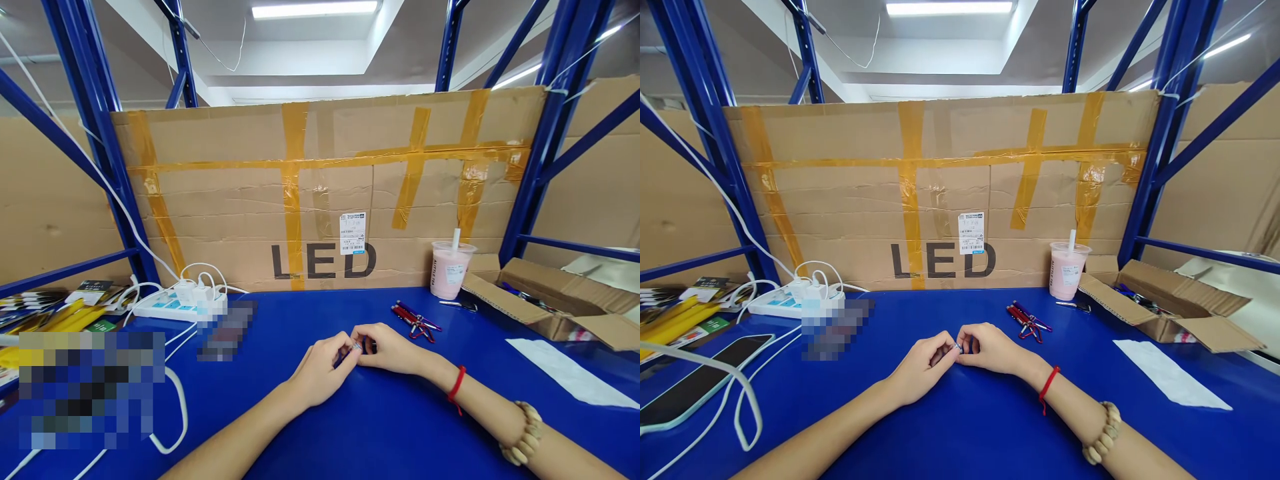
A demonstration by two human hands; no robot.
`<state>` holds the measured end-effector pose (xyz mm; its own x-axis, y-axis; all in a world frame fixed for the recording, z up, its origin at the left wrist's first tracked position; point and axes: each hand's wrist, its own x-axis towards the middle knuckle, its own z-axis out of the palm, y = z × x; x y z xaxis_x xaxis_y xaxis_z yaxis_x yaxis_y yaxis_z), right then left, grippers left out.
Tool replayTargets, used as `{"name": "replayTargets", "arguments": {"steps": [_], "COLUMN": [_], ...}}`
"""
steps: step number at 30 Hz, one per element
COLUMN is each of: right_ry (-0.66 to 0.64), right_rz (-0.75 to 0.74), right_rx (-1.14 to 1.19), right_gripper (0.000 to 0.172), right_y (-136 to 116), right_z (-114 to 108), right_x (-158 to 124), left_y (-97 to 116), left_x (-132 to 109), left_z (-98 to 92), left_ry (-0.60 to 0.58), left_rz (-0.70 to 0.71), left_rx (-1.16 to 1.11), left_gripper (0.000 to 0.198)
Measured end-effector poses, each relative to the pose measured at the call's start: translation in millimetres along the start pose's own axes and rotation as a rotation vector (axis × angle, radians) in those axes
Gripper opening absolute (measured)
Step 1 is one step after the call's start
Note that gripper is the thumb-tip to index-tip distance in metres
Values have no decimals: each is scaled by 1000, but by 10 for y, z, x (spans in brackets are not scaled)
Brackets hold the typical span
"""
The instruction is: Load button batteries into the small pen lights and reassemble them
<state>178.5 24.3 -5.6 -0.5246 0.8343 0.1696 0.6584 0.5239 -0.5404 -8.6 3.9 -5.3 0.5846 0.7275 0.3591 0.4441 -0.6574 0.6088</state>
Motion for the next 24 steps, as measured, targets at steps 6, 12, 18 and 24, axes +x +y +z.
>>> {"name": "replayTargets", "arguments": {"steps": [6,12,18,24], "right_ry": [-3,11,25,54], "right_rz": [-52,-121,-126,-118], "right_rx": [-93,-166,-197,-200], "right_gripper": [22,19,14,7], "right_y": [-40,-82,-58,-28], "right_z": [-16,-37,-48,-96], "right_x": [-27,-55,-66,-69], "left_y": [-20,-27,-17,-17], "left_x": [18,20,20,24], "left_z": [17,17,-2,13], "left_ry": [-11,-11,-37,-55], "left_rz": [13,7,-30,-23], "left_rx": [16,14,15,29], "left_gripper": [24,28,30,26]}}
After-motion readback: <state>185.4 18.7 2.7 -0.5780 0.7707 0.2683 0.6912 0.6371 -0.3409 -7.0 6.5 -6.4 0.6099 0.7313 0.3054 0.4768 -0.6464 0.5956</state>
